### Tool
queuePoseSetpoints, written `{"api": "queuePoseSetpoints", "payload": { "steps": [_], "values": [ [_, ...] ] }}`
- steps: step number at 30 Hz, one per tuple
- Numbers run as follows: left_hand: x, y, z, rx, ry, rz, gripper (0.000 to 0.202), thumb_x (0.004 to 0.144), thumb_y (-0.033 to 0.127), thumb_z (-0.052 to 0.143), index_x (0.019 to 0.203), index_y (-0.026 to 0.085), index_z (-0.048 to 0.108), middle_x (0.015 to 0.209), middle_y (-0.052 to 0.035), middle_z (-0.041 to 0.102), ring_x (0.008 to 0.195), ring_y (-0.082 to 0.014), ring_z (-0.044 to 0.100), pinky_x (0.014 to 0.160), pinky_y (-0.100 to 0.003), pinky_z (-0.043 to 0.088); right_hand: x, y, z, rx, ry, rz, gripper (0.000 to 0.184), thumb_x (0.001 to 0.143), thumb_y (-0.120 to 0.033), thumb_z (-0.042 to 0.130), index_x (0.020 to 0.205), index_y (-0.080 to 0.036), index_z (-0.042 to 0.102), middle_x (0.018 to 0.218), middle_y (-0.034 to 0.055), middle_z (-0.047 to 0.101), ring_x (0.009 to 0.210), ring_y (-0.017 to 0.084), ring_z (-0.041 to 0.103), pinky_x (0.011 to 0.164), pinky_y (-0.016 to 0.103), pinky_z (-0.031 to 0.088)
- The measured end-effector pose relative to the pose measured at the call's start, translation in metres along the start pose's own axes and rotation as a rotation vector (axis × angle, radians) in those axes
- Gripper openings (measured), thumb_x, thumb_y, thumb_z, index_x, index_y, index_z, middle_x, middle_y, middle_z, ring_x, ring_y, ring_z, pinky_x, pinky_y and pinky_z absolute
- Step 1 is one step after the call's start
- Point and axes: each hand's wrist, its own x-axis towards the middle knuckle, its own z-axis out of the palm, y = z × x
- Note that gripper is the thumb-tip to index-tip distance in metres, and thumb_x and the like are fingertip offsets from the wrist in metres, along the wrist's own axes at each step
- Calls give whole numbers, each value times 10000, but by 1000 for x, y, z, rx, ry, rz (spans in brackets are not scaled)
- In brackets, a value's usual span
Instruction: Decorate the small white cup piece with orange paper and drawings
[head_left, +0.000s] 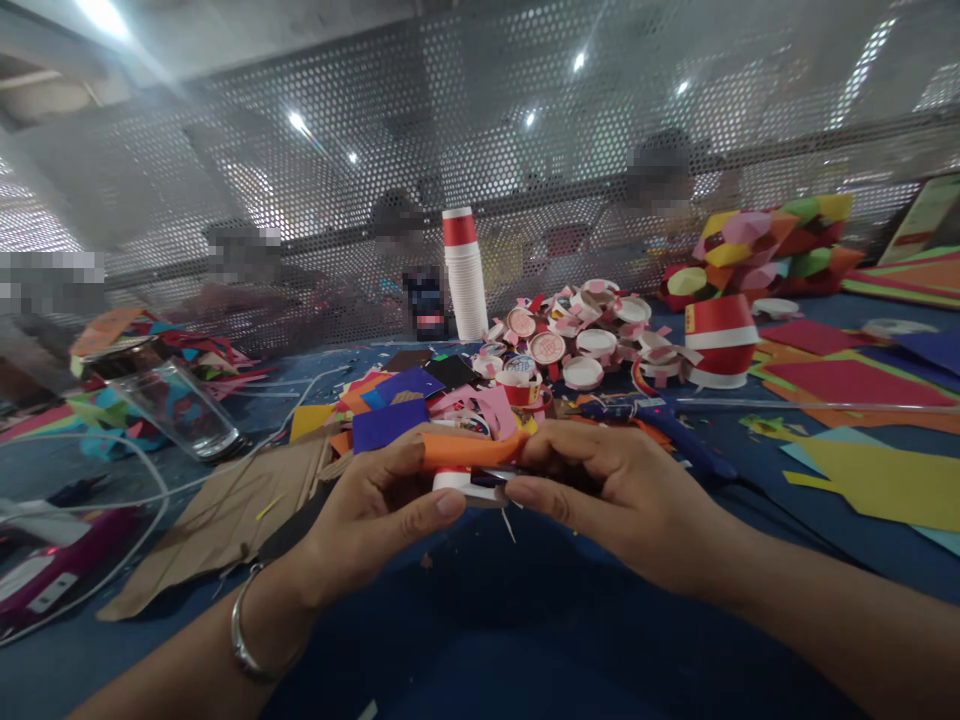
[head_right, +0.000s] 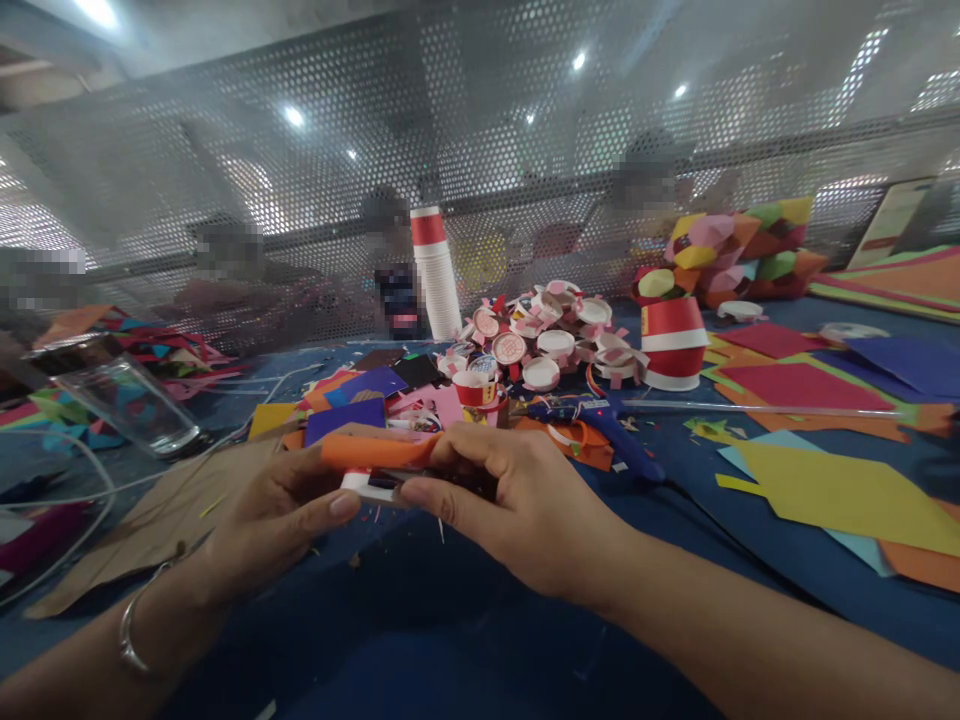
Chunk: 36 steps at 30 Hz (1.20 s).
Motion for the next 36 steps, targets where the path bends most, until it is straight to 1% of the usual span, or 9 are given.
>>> {"api": "queuePoseSetpoints", "payload": {
  "steps": [3, 8, 15, 17, 21, 26, 29, 31, 36],
  "values": [
    [0, 0, -1, 2, -11, 4, 340, 923, 325, 750, 1260, 291, 776, 1348, -112, 733, 1267, -338, 672, 955, -425, 630, 0, -1, 0, -18, 6, -16, 280, 939, -493, 677, 888, -218, 674, 758, -10, 565, 672, 134, 465, 585, 279, 369],
    [1, 1, -1, 11, -42, -5, 354, 931, 308, 740, 1284, 299, 760, 1355, -113, 724, 1287, -322, 656, 1060, -451, 577, 0, -1, 0, -18, 2, -25, 270, 940, -481, 679, 871, -221, 667, 738, -14, 547, 669, 136, 458, 570, 271, 372],
    [2, 4, -1, -5, -61, -5, 351, 933, 323, 736, 1278, 267, 766, 1381, -142, 691, 1264, -328, 657, 1044, -451, 576, 0, -1, 0, 16, -19, -11, 277, 945, -482, 681, 890, -211, 686, 758, -6, 568, 681, 133, 473, 576, 266, 386],
    [1, 3, -2, -18, -77, -14, 365, 939, 329, 729, 1299, 272, 755, 1381, -141, 688, 1237, -322, 667, 1011, -439, 592, 0, -1, 0, 27, -26, -11, 272, 946, -471, 685, 868, -210, 673, 741, -12, 560, 667, 126, 475, 573, 261, 392],
    [0, 2, -4, -21, -100, -37, 392, 950, 341, 712, 1336, 279, 730, 1388, -146, 677, 1097, -289, 710, 888, -414, 639, 0, -1, 0, 18, -25, -19, 284, 940, -465, 691, 818, -215, 635, 699, -27, 526, 639, 118, 466, 556, 246, 394],
    [3, 5, -2, 44, -81, 13, 353, 935, 313, 728, 1285, 278, 763, 1411, -139, 665, 1199, -317, 676, 993, -445, 610, 1, 0, 0, 3, -18, -23, 278, 938, -458, 698, 815, -215, 639, 698, -27, 534, 635, 114, 473, 552, 238, 399],
    [5, 7, 0, 90, -75, 52, 340, 929, 316, 737, 1265, 274, 773, 1396, -138, 679, 1231, -327, 667, 1049, -477, 583, 1, 1, 0, -26, -15, -42, 288, 945, -477, 690, 835, -213, 653, 717, -27, 537, 650, 114, 478, 573, 242, 400],
    [5, 7, 0, 104, -68, 67, 329, 929, 314, 739, 1253, 274, 777, 1375, -137, 691, 1239, -319, 667, 1076, -475, 565, 1, 2, -1, -58, -12, -46, 300, 950, -487, 681, 841, -208, 662, 730, -24, 536, 659, 115, 475, 580, 245, 396],
    [5, 4, 0, 86, -49, 39, 299, 919, 327, 752, 1208, 260, 786, 1282, -133, 720, 1189, -300, 692, 1013, -415, 591, 1, 2, -1, -97, 2, -43, 314, 948, -503, 675, 846, -207, 665, 742, -15, 548, 671, 125, 477, 583, 255, 392]
  ]
}}
